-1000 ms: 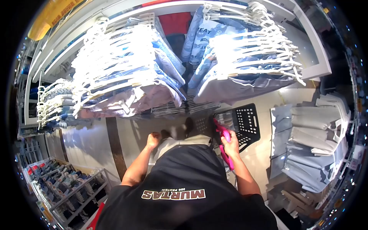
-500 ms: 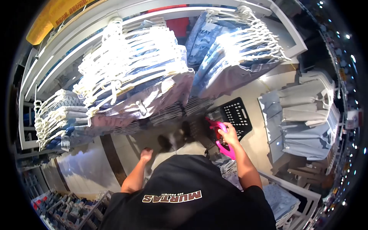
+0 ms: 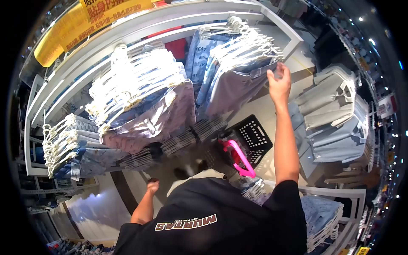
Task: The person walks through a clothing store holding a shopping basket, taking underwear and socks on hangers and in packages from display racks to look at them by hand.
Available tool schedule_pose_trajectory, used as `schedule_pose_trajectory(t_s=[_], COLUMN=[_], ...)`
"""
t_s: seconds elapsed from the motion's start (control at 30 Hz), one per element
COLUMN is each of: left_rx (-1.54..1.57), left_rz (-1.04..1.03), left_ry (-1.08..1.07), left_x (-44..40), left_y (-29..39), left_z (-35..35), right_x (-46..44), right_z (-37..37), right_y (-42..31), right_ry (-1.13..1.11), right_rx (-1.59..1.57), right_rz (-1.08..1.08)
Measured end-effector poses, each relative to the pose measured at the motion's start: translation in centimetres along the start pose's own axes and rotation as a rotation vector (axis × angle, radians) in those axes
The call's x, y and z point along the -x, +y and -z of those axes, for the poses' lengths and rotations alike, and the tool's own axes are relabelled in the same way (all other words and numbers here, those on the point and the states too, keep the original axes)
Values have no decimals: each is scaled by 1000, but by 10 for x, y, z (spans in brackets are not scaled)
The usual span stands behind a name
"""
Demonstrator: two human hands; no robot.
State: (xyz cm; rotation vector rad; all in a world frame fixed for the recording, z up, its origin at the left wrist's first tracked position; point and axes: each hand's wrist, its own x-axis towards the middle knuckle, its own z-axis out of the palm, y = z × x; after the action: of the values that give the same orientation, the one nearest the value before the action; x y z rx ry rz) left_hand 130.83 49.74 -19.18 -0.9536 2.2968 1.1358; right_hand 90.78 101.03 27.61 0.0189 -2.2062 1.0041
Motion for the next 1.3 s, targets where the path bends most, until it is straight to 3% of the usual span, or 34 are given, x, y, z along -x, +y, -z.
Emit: schedule_pose_trajectory(t_s=[0.1, 0.17, 0.23, 0.3, 0.37, 0.4, 0.43, 0.5, 0.63, 0.73, 0.87, 0.9, 0.97, 1.03, 1.2, 1.3], left_rx=[10, 177, 236, 388, 327, 391, 458, 538, 556, 317, 161, 335, 370, 508, 696, 627], left_rz=[-9, -67, -54, -79, -168, -137, -108, -233, -475, -776, -1014, -891, -772, -720, -538, -566], left_ry=[13, -24, -26, -9, 38, 12, -21, -6, -150, 30, -30, -213, -238, -95, -90, -150], left_x=[18, 27, 56, 53, 70, 82, 89, 102, 134, 156, 177, 173, 179, 194, 199, 210], left_y=[47, 67, 114, 119, 144, 159, 168, 182, 261, 338, 411, 413, 415, 420, 379, 376], left_z=[-12, -29, -28, -46, -42, -37, -36, -37, -26, -6, 29, 27, 26, 24, 29, 34], right_x=[-25, -30, -41, -51, -53, -49, -42, -34, -1, 22, 45, 49, 63, 74, 104, 119], right_z=[-14, -21, -25, -26, -29, -27, -14, 3, 33, 45, 43, 38, 34, 30, 38, 30], right_y=[-7, -14, -2, 9, 26, 27, 16, 17, 0, -20, -28, -23, -20, -4, 20, 30], right_ry=[88, 40, 19, 24, 121, 138, 175, 244, 73, -52, -172, -170, -178, -164, -262, -300], right_rx=[169, 278, 224, 121, -27, -229, -199, -180, -234, -203, -184, -201, -310, -424, -240, -250], right_rz=[260, 300, 375, 504, 464, 429, 417, 411, 470, 556, 481, 455, 159, 44, -199, -281])
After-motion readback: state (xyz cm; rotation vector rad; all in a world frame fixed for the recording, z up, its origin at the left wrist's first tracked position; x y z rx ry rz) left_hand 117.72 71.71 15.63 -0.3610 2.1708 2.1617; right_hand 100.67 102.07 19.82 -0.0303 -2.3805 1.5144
